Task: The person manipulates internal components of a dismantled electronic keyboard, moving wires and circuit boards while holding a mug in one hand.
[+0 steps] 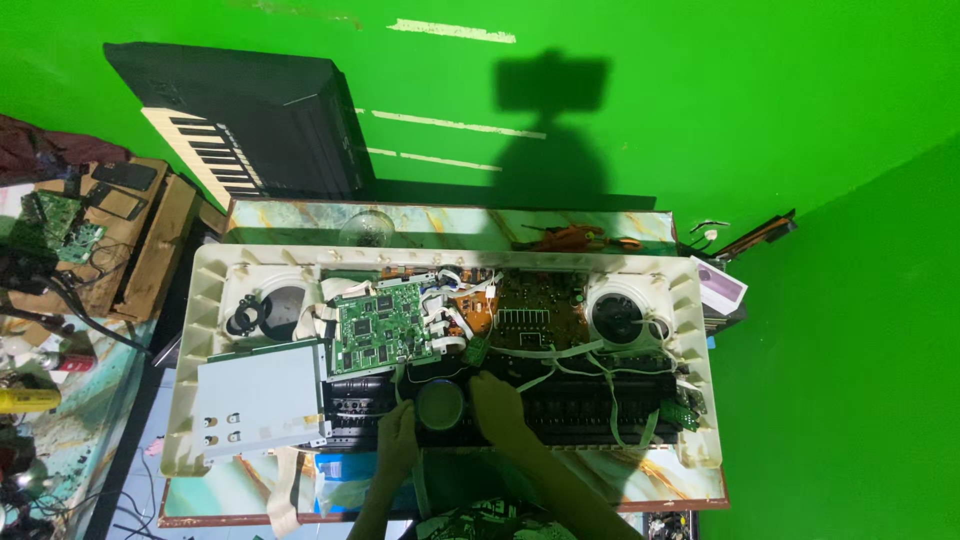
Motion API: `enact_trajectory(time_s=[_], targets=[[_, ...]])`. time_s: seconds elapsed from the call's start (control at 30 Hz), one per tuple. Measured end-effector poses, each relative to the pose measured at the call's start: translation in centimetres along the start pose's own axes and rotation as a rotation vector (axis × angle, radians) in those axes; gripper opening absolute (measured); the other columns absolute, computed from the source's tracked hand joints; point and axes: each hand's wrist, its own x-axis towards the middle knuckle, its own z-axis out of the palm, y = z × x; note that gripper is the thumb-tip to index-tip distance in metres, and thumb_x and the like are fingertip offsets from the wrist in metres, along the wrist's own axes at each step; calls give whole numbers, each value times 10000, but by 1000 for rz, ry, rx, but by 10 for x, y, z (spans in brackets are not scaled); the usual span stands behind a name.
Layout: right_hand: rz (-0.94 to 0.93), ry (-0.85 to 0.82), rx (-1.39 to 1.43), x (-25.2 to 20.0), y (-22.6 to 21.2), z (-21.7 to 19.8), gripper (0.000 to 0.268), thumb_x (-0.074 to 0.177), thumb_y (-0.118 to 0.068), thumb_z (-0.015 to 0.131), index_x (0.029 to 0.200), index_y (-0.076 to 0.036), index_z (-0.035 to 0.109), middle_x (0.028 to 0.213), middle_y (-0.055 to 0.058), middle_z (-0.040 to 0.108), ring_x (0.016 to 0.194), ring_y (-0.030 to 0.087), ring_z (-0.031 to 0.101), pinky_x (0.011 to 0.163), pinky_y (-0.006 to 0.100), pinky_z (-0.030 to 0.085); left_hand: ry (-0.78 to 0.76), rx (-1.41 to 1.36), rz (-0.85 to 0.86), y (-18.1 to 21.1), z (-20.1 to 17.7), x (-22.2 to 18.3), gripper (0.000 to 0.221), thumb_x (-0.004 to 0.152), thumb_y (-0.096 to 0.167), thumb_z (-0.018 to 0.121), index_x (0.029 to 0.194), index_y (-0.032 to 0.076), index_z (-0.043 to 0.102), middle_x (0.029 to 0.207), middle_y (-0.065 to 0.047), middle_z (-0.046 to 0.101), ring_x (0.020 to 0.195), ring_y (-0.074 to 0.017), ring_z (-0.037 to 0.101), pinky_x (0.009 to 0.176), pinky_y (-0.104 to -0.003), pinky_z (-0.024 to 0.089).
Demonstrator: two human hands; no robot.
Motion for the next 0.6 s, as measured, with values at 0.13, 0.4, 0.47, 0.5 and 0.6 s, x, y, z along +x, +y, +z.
enact_trajectory(time_s=[0.13,0.4,0.47,0.5,0.6], targets=[[21,-21,172,6,-6,-13,102,810,-158,657,890,-94,655,912,137,655,818,379,668,672,513,525,-12,-20,-45,-3,-1,1,336,973,207,590,1101,-71,727,984,-220,763,910,-283,724,814,-375,544],[169,-119,34,-5,11,-38,118,885,-201,615,919,-131,704,938,93,667,886,351,672,739,490,531,29,11,118,-6,1,-1,335,995,182,587,1120,-100,716,992,-184,727,931,-222,652,814,-359,511],[208,-140,51,-7,4,-34,173,893,-173,583,1017,-137,698,962,108,670,857,369,672,707,509,528,13,7,87,-7,-1,-1,334,1002,177,584,1124,-102,722,925,-171,690,872,-205,607,762,-356,482],[224,-149,58,-7,1,-32,213,898,-159,567,1066,-141,696,974,116,672,843,378,672,691,519,527,-45,-61,-48,-6,0,2,341,1000,187,578,1127,-94,725,827,-145,675,777,-184,591,693,-348,474],[52,62,205,-1,-8,-17,202,877,-140,575,1031,-122,705,1011,125,710,875,390,684,720,521,533,-112,-132,-176,-6,2,3,345,995,192,570,1131,-86,723,727,-103,659,673,-149,568,614,-328,464]])
